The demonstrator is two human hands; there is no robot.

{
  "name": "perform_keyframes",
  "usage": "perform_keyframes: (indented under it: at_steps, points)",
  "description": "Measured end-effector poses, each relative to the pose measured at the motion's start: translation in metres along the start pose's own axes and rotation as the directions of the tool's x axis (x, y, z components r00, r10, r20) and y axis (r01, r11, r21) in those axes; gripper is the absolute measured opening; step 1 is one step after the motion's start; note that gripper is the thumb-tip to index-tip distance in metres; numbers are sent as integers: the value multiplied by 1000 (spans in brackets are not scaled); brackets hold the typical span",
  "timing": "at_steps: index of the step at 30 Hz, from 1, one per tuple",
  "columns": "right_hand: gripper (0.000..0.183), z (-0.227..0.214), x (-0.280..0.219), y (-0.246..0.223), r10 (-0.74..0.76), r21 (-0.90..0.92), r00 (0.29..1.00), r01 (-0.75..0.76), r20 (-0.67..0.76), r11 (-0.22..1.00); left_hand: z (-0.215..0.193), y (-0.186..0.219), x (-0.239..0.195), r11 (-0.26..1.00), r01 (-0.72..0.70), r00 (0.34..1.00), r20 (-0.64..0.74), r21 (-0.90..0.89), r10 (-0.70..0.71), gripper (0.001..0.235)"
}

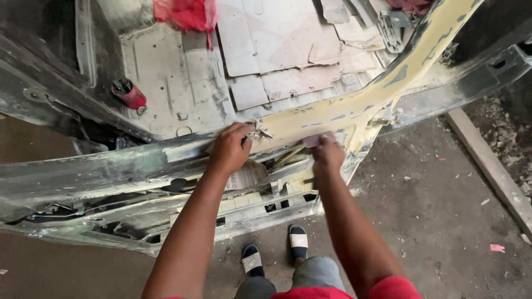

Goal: The person sands the surface of a car door frame using a sanding block. They work on the horizontal beam and the vertical edge of the frame, smoothing the surface with repetitive hand motions.

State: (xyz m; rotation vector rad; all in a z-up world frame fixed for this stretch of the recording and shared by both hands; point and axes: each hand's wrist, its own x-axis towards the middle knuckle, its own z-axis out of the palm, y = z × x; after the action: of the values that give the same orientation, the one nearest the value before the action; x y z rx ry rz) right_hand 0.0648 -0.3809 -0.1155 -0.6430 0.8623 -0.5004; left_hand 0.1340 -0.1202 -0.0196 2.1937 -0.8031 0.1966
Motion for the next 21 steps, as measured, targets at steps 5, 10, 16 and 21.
perform_keyframes:
  at_steps: [5,10,16,21]
  points:
    - [21,8,-36,97,65,-134,994,-53,91,990,-5,-3,-3,1000,5,999,35,3,-5,30]
    - [19,-20,12,65,-60,-242,968,121,245,963,-10,-6,-3,1000,-13,997,80,-14,14,31]
    - [19,17,-31,86,-17,-112,999,20,31,993,-10,-9,4,999,7,995,103,35,-10,29]
    - [12,21,-55,165,145,-106,963,-123,227,987,-10,-16,3,1000,-14,994,112,19,12,30]
